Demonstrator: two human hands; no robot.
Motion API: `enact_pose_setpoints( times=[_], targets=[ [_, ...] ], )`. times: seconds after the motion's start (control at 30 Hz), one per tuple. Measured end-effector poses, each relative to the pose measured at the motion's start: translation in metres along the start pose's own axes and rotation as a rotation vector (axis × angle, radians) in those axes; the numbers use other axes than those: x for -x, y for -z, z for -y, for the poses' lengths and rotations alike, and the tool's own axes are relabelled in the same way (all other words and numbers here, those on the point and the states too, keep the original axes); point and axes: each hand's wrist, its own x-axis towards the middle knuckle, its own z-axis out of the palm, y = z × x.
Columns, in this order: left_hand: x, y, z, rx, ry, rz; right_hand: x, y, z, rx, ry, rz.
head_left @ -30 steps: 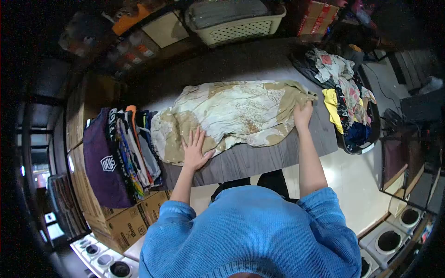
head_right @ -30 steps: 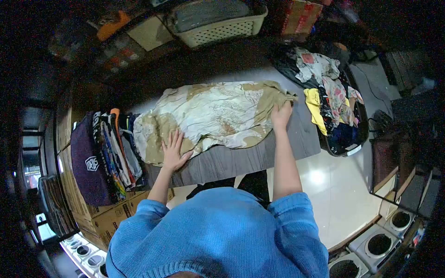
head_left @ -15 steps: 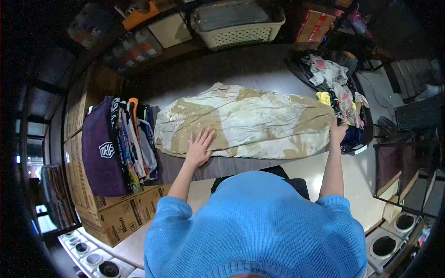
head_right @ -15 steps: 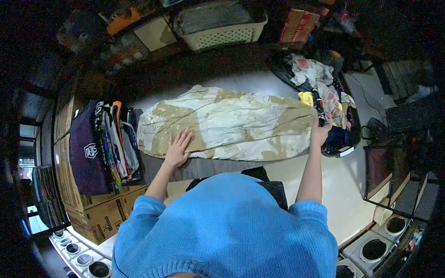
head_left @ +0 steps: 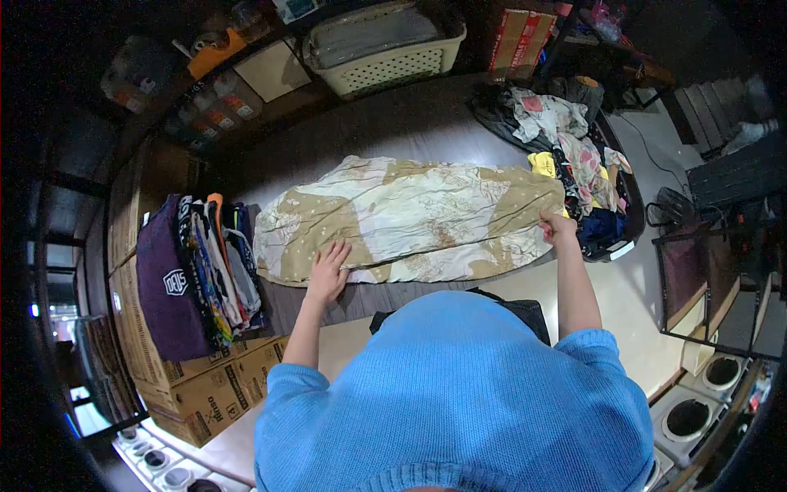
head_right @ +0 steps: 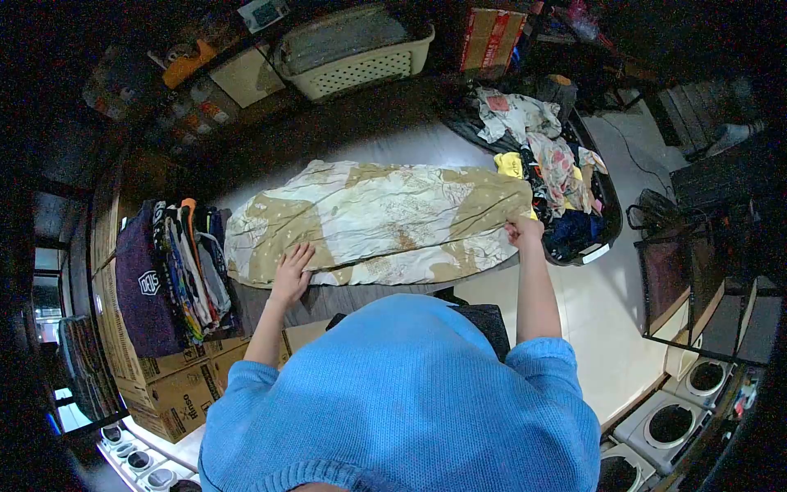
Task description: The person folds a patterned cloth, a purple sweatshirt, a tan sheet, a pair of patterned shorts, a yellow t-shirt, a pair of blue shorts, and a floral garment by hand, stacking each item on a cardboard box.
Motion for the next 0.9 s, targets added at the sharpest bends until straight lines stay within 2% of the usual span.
enact_pose_setpoints(
  times=[0.1, 0.13, 0.17, 0.2, 0.23, 0.27, 0.37, 0.4, 0.43, 0.57, 0.6, 0.77, 0.8, 0.9],
  targets=[
    [0.005, 0.001, 0.001, 0.011, -0.009, -0.076, 0.001, 0.002, 0.015, -0.162, -0.12, 0.062],
    [0.006, 0.003, 0.003, -0.006, -0.012, -0.124, 0.005, -0.004, 0.02, -0.284, 0.048, -0.042],
    [0.009, 0.003, 0.008, -0.021, -0.014, -0.17, 0.051, 0.001, 0.042, -0.359, 0.244, 0.035],
    [0.012, 0.002, 0.01, -0.035, -0.013, -0.214, 0.066, 0.006, 0.054, -0.487, 0.31, 0.028],
    [0.016, 0.008, 0.005, -0.038, -0.019, -0.233, 0.094, 0.01, 0.071, -0.55, 0.461, 0.135],
    [0.019, 0.02, -0.004, -0.041, -0.024, -0.253, 0.096, 0.021, 0.079, -0.401, 0.482, -0.015],
    [0.031, 0.021, -0.008, -0.081, -0.077, -0.269, 0.119, 0.041, 0.077, -0.351, 0.66, -0.085],
    [0.037, 0.019, -0.01, -0.083, -0.087, -0.255, 0.119, 0.045, 0.068, -0.32, 0.651, -0.087],
    [0.043, 0.016, -0.011, -0.084, -0.095, -0.241, 0.118, 0.05, 0.055, -0.286, 0.642, -0.088],
    [0.059, -0.013, -0.006, -0.164, 0.056, -0.141, 0.026, 0.072, -0.048, 0.206, 0.867, -0.29],
    [0.061, -0.013, -0.004, -0.12, 0.083, -0.075, 0.03, 0.072, -0.053, 0.271, 0.821, -0.31],
    [0.055, -0.003, -0.027, -0.136, 0.123, -0.121, 0.068, 0.047, -0.026, 0.614, 0.64, -0.37],
    [0.052, 0.0, -0.029, -0.145, 0.128, -0.124, 0.068, 0.042, -0.016, 0.683, 0.515, -0.263],
    [0.042, -0.02, -0.014, -0.235, 0.153, -0.085, 0.073, 0.013, -0.019, 0.955, 0.709, -0.315]
  ],
)
